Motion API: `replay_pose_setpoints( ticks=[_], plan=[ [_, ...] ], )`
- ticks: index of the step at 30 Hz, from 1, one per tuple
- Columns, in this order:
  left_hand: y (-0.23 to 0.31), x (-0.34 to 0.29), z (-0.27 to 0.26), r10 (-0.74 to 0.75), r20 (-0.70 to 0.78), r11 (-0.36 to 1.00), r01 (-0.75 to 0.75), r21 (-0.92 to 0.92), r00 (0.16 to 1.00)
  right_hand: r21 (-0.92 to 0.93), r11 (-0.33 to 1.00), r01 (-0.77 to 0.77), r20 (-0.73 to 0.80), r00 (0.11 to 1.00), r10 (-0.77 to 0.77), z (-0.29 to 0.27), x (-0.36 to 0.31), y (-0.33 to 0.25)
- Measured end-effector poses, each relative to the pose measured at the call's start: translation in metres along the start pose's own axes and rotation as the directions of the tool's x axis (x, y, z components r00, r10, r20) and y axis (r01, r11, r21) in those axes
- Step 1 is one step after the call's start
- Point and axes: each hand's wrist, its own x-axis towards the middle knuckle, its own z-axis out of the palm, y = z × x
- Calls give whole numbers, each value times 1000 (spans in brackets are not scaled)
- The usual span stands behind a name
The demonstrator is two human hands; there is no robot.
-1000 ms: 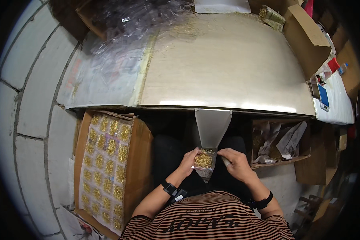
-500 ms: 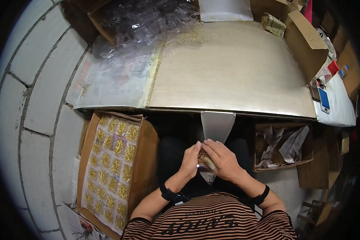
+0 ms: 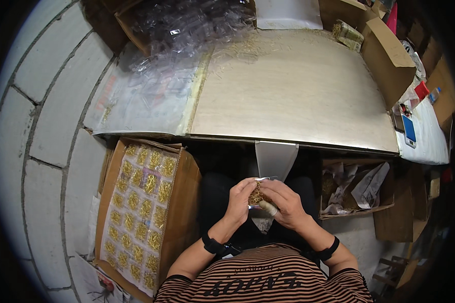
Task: Sort small gold-colored metal parts into plastic bags and feed metal plates into a machine feeder.
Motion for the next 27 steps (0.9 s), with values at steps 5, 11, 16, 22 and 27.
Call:
replay_pose_setpoints(
  ticks=[5, 11, 16, 22, 27],
  plan=[
    [3, -3, 11, -19, -12, 997, 18, -81, 1000, -109, 984, -141, 74, 986, 149, -11, 13, -17],
    [6, -10, 4, -60, 75, 997, 64, -46, 995, -98, 990, -100, 129, 985, 113, -7, 2, -1],
    [-2, -3, 0, 6, 82, 1000, -7, 2, 997, -21, 983, -182, 86, 979, 183, -14, 11, -14],
    [2, -8, 2, -53, 114, 998, 55, -12, 992, -87, 987, -138, 70, 987, 144, -6, -1, -3],
    [-8, -3, 1, 49, 31, 998, -48, -50, 998, -153, 986, -60, 25, 998, 64, -1, -6, -1]
  ],
)
